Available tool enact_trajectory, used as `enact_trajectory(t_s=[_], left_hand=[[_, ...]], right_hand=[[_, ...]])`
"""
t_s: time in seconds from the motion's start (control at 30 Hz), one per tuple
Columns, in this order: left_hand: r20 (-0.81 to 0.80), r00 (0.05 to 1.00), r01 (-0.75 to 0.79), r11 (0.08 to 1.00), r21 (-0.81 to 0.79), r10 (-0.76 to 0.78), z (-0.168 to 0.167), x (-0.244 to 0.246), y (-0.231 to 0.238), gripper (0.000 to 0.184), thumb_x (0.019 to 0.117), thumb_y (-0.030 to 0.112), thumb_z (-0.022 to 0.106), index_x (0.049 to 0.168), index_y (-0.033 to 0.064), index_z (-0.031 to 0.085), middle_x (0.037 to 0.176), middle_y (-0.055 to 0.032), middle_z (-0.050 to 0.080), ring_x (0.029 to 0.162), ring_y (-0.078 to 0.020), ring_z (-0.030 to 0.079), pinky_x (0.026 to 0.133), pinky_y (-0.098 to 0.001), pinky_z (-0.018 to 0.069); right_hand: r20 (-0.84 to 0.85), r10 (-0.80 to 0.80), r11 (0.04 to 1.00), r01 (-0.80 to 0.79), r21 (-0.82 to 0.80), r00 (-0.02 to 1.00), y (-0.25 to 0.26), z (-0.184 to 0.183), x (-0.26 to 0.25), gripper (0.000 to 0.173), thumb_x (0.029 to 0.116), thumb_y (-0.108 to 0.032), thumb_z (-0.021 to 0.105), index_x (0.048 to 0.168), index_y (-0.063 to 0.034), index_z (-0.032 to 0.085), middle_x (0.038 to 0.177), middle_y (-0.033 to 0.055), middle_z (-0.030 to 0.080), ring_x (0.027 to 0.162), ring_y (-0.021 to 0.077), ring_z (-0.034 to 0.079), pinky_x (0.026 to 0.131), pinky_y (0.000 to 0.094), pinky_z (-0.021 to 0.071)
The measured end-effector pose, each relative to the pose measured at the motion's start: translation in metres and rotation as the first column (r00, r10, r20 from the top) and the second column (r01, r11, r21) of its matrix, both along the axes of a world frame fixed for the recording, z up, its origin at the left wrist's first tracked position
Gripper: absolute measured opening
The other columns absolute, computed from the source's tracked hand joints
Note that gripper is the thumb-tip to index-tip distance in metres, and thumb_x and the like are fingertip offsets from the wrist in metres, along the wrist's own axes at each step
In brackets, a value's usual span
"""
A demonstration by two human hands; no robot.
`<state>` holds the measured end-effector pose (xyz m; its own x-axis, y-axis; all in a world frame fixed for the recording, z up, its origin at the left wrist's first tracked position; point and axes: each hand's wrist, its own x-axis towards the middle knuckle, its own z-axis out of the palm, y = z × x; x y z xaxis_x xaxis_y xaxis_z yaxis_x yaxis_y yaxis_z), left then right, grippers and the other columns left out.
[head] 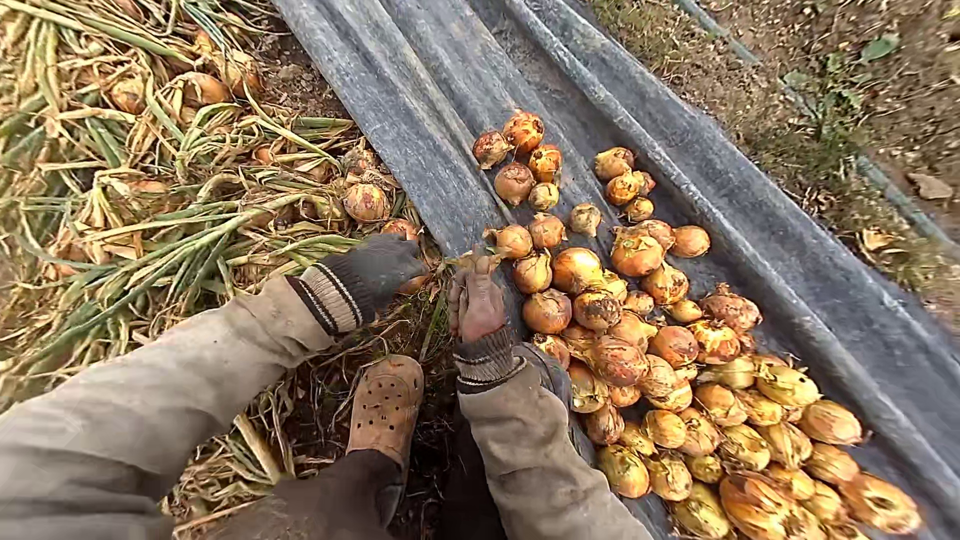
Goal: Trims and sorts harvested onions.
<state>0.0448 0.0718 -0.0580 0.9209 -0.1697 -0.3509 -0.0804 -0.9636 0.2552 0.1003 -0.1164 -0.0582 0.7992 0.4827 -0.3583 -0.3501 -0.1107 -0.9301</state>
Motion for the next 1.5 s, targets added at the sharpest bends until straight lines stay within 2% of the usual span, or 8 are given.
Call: enact_trajectory(t_s=[0.2, 0.5, 0.63, 0.8, 0.97, 1.2, 1.37, 1.5], left_hand=[[-0.312, 0.95, 0.036, 0.983, 0.178, 0.022, -0.054, 0.04, -0.018, 0.03, 0.0929, 0.014, 0.069, 0.122, 0.0135, 0.073, 0.135, -0.0148, 0.064, 0.126, -0.0405, 0.058, 0.099, -0.0622, 0.048], [-0.334, 0.876, -0.229, 0.908, 0.35, 0.349, -0.028, -0.027, 0.0, 0.039, 0.0849, 0.012, 0.078, 0.122, 0.0053, 0.068, 0.122, -0.0193, 0.066, 0.111, -0.0415, 0.066, 0.088, -0.0627, 0.0552], [-0.228, 0.903, -0.38, 0.925, -0.024, 0.365, 0.021, -0.074, 0.016, 0.059, 0.0797, 0.031, 0.09, 0.131, 0.0127, 0.068, 0.13, -0.0111, 0.066, 0.12, -0.0287, 0.064, 0.1, -0.05, 0.0535], [0.198, 0.633, -0.402, 0.537, -0.742, 0.748, 0.057, -0.144, 0.003, 0.037, 0.0753, 0.05, 0.084, 0.098, 0.0212, 0.077, 0.115, 0.0096, 0.069, 0.113, -0.0027, 0.062, 0.098, -0.0244, 0.0535], [0.353, 0.671, -0.169, 0.598, -0.784, 0.652, 0.075, -0.165, -0.031, 0.024, 0.097, 0.047, 0.068, 0.104, 0.0273, 0.078, 0.145, 0.0022, 0.061, 0.142, -0.0227, 0.049, 0.12, -0.0459, 0.0402], [0.19, 0.691, -0.314, 0.526, -0.79, 0.697, 0.077, -0.176, -0.047, 0.05, 0.0974, 0.069, 0.051, 0.095, 0.0234, 0.072, 0.083, 0.0121, 0.07, 0.074, 0.0028, 0.065, 0.064, -0.018, 0.0557], [0.646, 0.616, -0.237, 0.888, -0.394, 0.451, 0.058, -0.172, -0.021, 0.054, 0.1025, 0.057, 0.053, 0.074, 0.0133, 0.067, 0.073, -0.0034, 0.069, 0.076, -0.016, 0.069, 0.07, -0.0389, 0.0584], [0.657, 0.623, -0.484, 0.869, -0.104, 0.425, 0.058, -0.168, -0.004, 0.044, 0.0997, 0.039, 0.052, 0.075, 0.0057, 0.066, 0.073, -0.0128, 0.068, 0.072, -0.0308, 0.07, 0.062, -0.0515, 0.0565]], right_hand=[[0.169, 0.606, 0.733, -0.463, -0.498, 0.777, -0.022, 0.011, 0.019, 0.067, 0.0922, -0.067, 0.06, 0.114, -0.0051, 0.071, 0.094, 0.0159, 0.072, 0.092, 0.0315, 0.07, 0.085, 0.06, 0.0536], [-0.089, 0.737, 0.539, -0.662, -0.52, 0.67, -0.01, 0.022, 0.0, 0.064, 0.0879, -0.06, 0.073, 0.119, -0.004, 0.062, 0.096, 0.0163, 0.069, 0.091, 0.0315, 0.067, 0.084, 0.0566, 0.054], [-0.045, 0.599, 0.683, -0.539, -0.493, 0.8, -0.017, 0.002, 0.008, 0.071, 0.0916, -0.065, 0.064, 0.125, -0.0023, 0.06, 0.101, 0.0207, 0.068, 0.096, 0.0351, 0.067, 0.087, 0.061, 0.0523], [0.09, 0.656, 0.744, -0.623, -0.243, 0.749, -0.019, 0.008, 0.004, 0.089, 0.0734, -0.079, 0.07, 0.121, -0.0043, 0.059, 0.089, 0.0098, 0.064, 0.076, 0.0212, 0.062, 0.069, 0.0488, 0.0542], [0.315, 0.591, 0.778, -0.628, 0.02, 0.743, -0.015, 0.046, -0.034, 0.09, 0.0711, -0.054, 0.085, 0.136, 0.0025, 0.057, 0.113, 0.0102, 0.071, 0.104, 0.0078, 0.067, 0.093, 0.0303, 0.0558], [0.499, 0.291, 0.879, -0.434, 0.198, 0.816, -0.014, 0.041, -0.051, 0.069, 0.1015, -0.068, 0.038, 0.108, -0.0067, 0.069, 0.087, 0.0, 0.07, 0.083, 0.0022, 0.067, 0.078, 0.0282, 0.0591], [0.281, 0.258, 0.953, -0.291, 0.082, 0.924, -0.002, 0.028, -0.063, 0.06, 0.1022, -0.064, 0.042, 0.093, -0.0128, 0.071, 0.066, -0.0032, 0.06, 0.055, 0.005, 0.055, 0.052, 0.0293, 0.0499], [0.232, 0.248, 0.957, -0.275, 0.089, 0.94, 0.003, 0.022, -0.064, 0.055, 0.1049, -0.052, 0.042, 0.072, -0.012, 0.061, 0.055, -0.0062, 0.046, 0.046, 0.004, 0.044, 0.044, 0.027, 0.0406]])
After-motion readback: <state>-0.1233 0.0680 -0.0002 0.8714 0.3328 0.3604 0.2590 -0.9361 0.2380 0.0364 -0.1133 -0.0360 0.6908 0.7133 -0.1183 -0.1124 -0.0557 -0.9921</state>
